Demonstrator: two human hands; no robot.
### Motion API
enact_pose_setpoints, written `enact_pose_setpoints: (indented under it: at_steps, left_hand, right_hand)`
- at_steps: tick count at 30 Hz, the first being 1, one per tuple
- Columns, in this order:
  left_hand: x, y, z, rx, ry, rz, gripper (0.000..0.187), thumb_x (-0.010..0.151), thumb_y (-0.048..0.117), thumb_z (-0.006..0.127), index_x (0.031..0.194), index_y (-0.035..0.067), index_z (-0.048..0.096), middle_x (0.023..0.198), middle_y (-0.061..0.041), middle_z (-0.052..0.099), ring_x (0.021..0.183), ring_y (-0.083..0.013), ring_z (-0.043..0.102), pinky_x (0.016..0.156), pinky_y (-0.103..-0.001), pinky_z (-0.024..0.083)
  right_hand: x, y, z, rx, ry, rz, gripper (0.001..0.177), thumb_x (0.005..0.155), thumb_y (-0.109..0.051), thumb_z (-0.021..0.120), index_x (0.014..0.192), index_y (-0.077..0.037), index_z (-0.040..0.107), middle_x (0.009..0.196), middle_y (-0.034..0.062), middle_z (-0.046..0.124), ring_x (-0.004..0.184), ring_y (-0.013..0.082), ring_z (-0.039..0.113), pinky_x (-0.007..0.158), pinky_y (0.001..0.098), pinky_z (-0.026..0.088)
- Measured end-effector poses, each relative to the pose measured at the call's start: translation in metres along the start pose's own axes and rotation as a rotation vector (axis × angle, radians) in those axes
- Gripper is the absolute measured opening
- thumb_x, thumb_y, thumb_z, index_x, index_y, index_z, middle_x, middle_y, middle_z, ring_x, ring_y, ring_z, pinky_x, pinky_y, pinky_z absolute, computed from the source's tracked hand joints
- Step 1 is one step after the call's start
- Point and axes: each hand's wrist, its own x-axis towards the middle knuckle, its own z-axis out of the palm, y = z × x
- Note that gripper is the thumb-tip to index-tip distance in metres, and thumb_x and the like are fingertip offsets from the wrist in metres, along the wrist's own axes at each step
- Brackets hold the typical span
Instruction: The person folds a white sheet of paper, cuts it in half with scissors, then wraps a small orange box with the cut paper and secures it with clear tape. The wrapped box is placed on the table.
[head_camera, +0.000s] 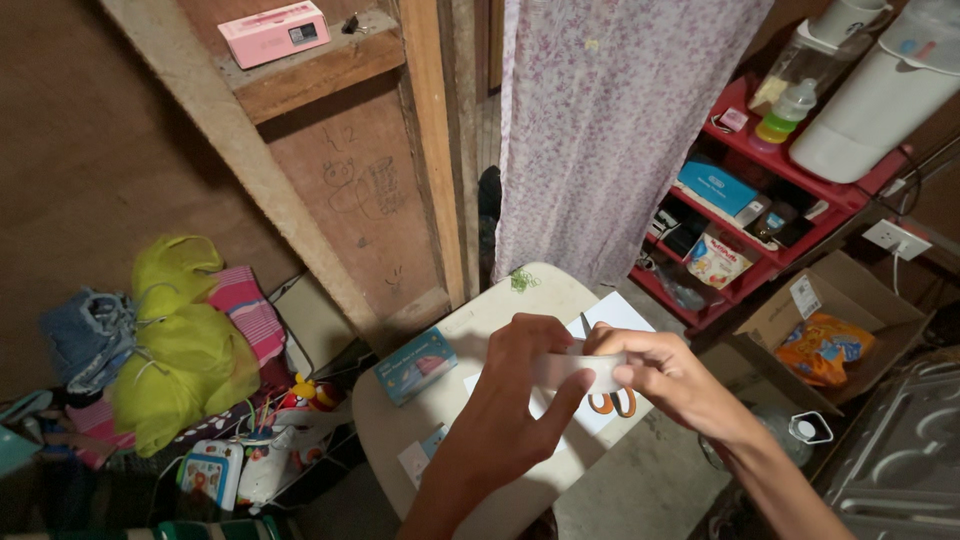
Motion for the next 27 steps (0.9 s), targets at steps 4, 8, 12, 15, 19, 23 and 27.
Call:
enact_pose_setpoints:
  at_steps: [4, 8, 12, 15, 19, 23, 27]
  left_hand:
    - [0.002, 0.0, 0.0, 0.006, -0.008, -0.03, 0.034, 0.096, 0.022, 0.071, 0.121, 0.005, 0.055, 0.113, -0.012, 0.059, 0.112, -0.0269, 0.057, 0.098, -0.041, 0.046]
    - [0.004, -0.001, -0.003, -0.087, -0.011, -0.144, 0.032, 0.096, 0.024, 0.07, 0.117, 0.007, 0.054, 0.11, -0.011, 0.058, 0.106, -0.025, 0.061, 0.093, -0.038, 0.048]
    - [0.004, -0.002, -0.003, -0.017, -0.006, -0.089, 0.032, 0.096, 0.022, 0.071, 0.119, 0.006, 0.054, 0.109, -0.012, 0.06, 0.106, -0.0267, 0.058, 0.094, -0.039, 0.047]
    - [0.003, -0.004, -0.003, -0.005, 0.001, -0.074, 0.034, 0.096, 0.022, 0.071, 0.12, 0.006, 0.054, 0.11, -0.012, 0.059, 0.106, -0.0272, 0.059, 0.095, -0.04, 0.047]
    - [0.003, -0.004, -0.001, -0.067, 0.017, -0.056, 0.037, 0.096, 0.023, 0.07, 0.122, 0.005, 0.051, 0.113, -0.012, 0.057, 0.109, -0.0262, 0.059, 0.097, -0.038, 0.047]
    - [0.004, -0.005, -0.003, 0.03, -0.012, -0.055, 0.034, 0.096, 0.021, 0.071, 0.121, 0.005, 0.054, 0.114, -0.013, 0.056, 0.109, -0.0275, 0.057, 0.097, -0.039, 0.046]
    - [0.005, -0.002, -0.005, 0.007, -0.016, -0.076, 0.035, 0.095, 0.021, 0.072, 0.12, 0.005, 0.054, 0.112, -0.012, 0.057, 0.108, -0.0272, 0.056, 0.096, -0.038, 0.046]
  right_hand:
    - [0.0, 0.0, -0.001, 0.039, -0.011, 0.039, 0.033, 0.094, -0.028, 0.064, 0.098, 0.004, 0.071, 0.089, 0.008, 0.065, 0.076, 0.0146, 0.063, 0.063, 0.0292, 0.052]
    - [0.003, 0.001, 0.0, 0.012, 0.006, -0.01, 0.029, 0.092, -0.023, 0.063, 0.102, 0.003, 0.071, 0.096, 0.0076, 0.066, 0.083, 0.0131, 0.062, 0.068, 0.0272, 0.051]
    - [0.002, 0.001, 0.002, -0.002, -0.003, -0.016, 0.031, 0.095, -0.026, 0.062, 0.104, 0.003, 0.071, 0.095, 0.0072, 0.069, 0.086, 0.012, 0.066, 0.072, 0.0264, 0.054]
    - [0.001, 0.002, 0.001, -0.115, 0.059, 0.13, 0.029, 0.089, -0.024, 0.068, 0.102, 0.001, 0.071, 0.087, 0.0057, 0.071, 0.073, 0.0107, 0.069, 0.055, 0.0257, 0.054]
    - [0.001, 0.004, -0.003, -0.083, 0.032, 0.127, 0.03, 0.09, -0.024, 0.069, 0.106, 0.001, 0.072, 0.079, 0.0064, 0.073, 0.067, 0.009, 0.067, 0.055, 0.0239, 0.053]
    - [0.001, 0.01, 0.0, -0.095, 0.052, 0.06, 0.027, 0.091, -0.019, 0.068, 0.109, 0.0, 0.071, 0.081, 0.0055, 0.073, 0.066, 0.0086, 0.064, 0.054, 0.024, 0.051]
    - [0.0, 0.008, 0.001, 0.01, -0.009, -0.027, 0.027, 0.095, -0.023, 0.063, 0.109, 0.0, 0.07, 0.091, 0.0025, 0.071, 0.079, 0.0091, 0.069, 0.059, 0.0225, 0.052]
